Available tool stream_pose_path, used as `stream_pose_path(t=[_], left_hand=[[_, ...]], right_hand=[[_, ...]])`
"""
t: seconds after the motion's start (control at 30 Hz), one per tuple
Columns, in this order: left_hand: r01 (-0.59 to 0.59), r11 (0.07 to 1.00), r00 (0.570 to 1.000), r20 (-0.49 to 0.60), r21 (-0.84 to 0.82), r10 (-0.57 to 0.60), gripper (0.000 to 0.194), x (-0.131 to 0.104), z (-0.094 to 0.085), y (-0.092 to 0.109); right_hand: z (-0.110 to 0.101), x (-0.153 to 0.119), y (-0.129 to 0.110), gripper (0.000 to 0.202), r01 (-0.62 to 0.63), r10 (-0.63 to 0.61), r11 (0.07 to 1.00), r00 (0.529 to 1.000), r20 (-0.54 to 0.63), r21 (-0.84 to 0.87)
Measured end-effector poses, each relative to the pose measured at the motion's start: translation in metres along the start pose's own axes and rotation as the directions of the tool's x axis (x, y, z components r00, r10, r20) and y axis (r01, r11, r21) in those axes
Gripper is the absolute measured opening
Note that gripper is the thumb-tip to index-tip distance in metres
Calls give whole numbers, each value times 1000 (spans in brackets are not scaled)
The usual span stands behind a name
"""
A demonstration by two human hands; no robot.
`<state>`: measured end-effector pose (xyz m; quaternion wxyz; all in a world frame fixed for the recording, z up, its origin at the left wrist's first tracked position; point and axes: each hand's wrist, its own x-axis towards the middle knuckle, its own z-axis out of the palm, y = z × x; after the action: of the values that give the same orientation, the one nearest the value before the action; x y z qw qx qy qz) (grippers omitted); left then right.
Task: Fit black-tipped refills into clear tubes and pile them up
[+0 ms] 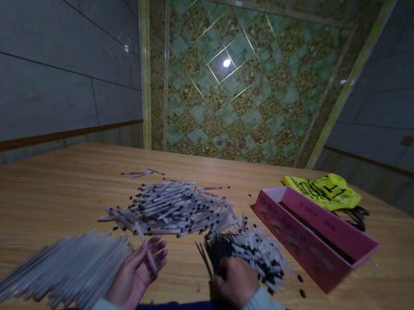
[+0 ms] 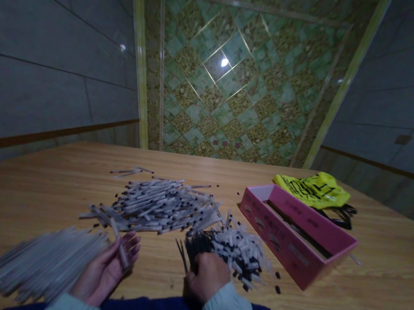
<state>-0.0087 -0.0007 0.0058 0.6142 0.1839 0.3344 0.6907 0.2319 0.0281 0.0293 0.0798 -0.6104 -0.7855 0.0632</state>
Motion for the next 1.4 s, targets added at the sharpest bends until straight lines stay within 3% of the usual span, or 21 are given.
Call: stream_pose_path(t=[0.1,0.17,0.23,0.3,0.33,0.4,0.43,0.5,0.63,0.77,0.87,0.93,1.03,1.17,1.27,1.4], left_hand=[[-114,970,991,-49,214,127,31,-2,3,7],[-224,865,958,-62,450,280,42,-3,0,15],[-291,606,876,-48,740,480,44,-4,-4,27],[-261,192,758,77,946,647,39,-6,-9,41],[-212,-29,719,177,977,672,39,-8,-12,47],[-70,-375,703,312,925,639,41,-10,-17,60],[0,-486,718,338,874,609,44,-11,-20,64],[115,-602,763,318,790,563,46,-12,-26,71],[245,-620,806,200,745,558,45,-10,-40,74],[273,-616,829,144,739,541,41,-4,-52,74],[270,-630,851,127,728,510,40,0,-55,71],[248,-650,834,183,718,520,39,1,-51,67],[141,-700,783,353,700,511,36,3,-39,53],[-153,-707,739,555,691,383,35,11,-26,29],[-323,-656,731,620,682,285,37,17,-26,15],[-376,-619,751,618,689,232,39,23,-24,6]], right_hand=[[-4,1,-1,19,-5,8,999,998,-61,38],[-5,2,-2,18,4,1,998,996,-85,67],[-5,2,-4,17,7,1,997,995,-95,83],[-4,2,-5,16,7,3,996,994,-105,94],[-3,2,-5,15,5,6,995,994,-113,100],[-2,3,-3,15,-8,25,993,989,-143,116],[-2,4,-1,14,-23,44,992,985,-167,126],[-3,7,6,14,-69,101,987,968,-229,145],[-11,15,30,18,-182,231,970,897,-377,162],[-11,24,53,22,-246,286,958,825,-488,145],[-4,29,62,23,-238,269,963,815,-512,127],[3,32,63,23,-222,247,969,824,-510,111],[10,35,63,27,-204,225,974,823,-522,97],[14,37,62,30,-191,215,976,820,-530,101],[15,37,62,31,-201,222,975,827,-517,97],[15,37,59,32,-206,223,974,801,-555,94]])
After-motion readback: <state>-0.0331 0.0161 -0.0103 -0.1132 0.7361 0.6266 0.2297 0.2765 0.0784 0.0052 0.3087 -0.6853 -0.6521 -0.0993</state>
